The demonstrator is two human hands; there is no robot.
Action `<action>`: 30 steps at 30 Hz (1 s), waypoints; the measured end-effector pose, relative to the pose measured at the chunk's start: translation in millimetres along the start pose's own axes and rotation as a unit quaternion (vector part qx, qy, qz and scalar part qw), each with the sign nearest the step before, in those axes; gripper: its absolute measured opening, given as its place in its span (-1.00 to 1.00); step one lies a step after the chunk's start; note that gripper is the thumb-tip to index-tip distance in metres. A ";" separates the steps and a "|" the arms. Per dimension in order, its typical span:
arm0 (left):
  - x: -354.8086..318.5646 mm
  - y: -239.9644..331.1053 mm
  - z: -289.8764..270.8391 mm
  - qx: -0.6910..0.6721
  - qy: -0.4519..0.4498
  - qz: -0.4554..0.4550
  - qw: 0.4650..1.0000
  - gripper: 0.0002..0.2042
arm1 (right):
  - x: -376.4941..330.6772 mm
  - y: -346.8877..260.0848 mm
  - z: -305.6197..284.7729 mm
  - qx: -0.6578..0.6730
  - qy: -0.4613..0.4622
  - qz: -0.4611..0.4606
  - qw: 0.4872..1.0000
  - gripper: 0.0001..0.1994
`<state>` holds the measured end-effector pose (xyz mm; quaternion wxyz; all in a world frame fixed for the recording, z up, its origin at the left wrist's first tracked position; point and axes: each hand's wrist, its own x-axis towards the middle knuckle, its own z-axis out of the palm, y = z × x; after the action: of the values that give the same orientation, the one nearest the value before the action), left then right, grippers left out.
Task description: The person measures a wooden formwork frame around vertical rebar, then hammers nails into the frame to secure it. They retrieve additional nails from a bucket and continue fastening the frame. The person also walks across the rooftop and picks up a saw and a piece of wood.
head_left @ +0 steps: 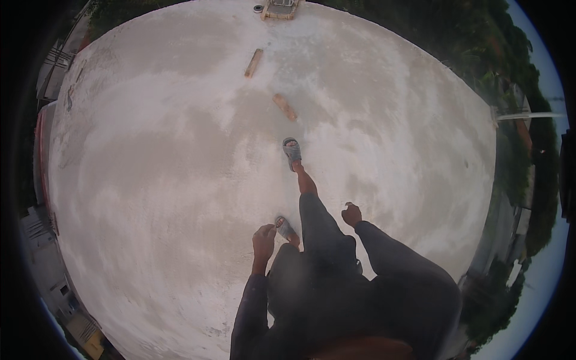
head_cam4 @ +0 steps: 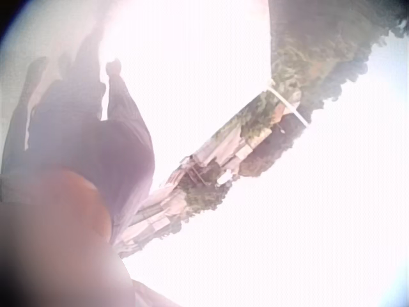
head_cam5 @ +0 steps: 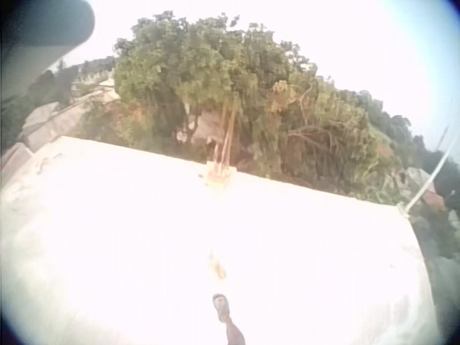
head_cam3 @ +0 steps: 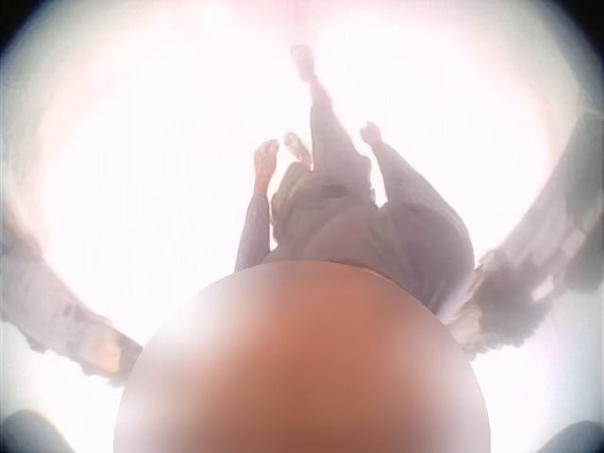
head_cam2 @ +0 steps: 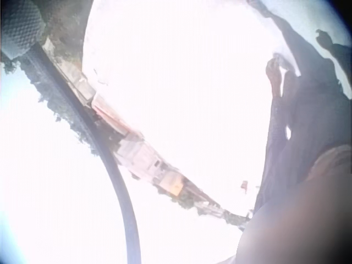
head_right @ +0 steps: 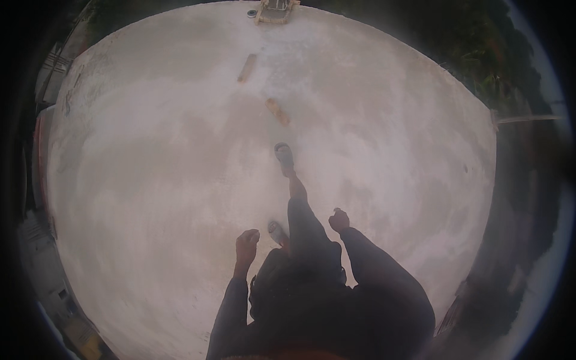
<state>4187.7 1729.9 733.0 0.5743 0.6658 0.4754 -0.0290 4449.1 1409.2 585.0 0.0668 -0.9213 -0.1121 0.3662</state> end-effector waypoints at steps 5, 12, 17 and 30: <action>90.5 72.3 90.8 0.047 -0.090 -0.053 0.993 -0.69 | 237.1 -144.0 -8.3 -0.076 -0.031 -0.094 0.992 -0.44; 265.9 108.7 213.7 0.046 -0.048 -0.009 0.998 -0.64 | 601.1 -286.0 57.0 -0.062 0.097 -0.190 0.975 -0.35; 297.2 112.7 250.6 0.027 -0.082 -0.099 0.991 -0.71 | 680.1 -303.5 123.7 -0.032 0.070 -0.168 0.983 -0.18; 292.3 125.1 236.2 0.015 0.026 -0.045 0.999 -0.80 | 591.7 -366.3 92.7 0.577 -0.160 0.140 0.789 -0.39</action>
<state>4550.6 1732.0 574.3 0.5495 0.6530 0.5192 -0.0450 4745.4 1918.0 202.8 0.5151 -0.6451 0.2411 0.5102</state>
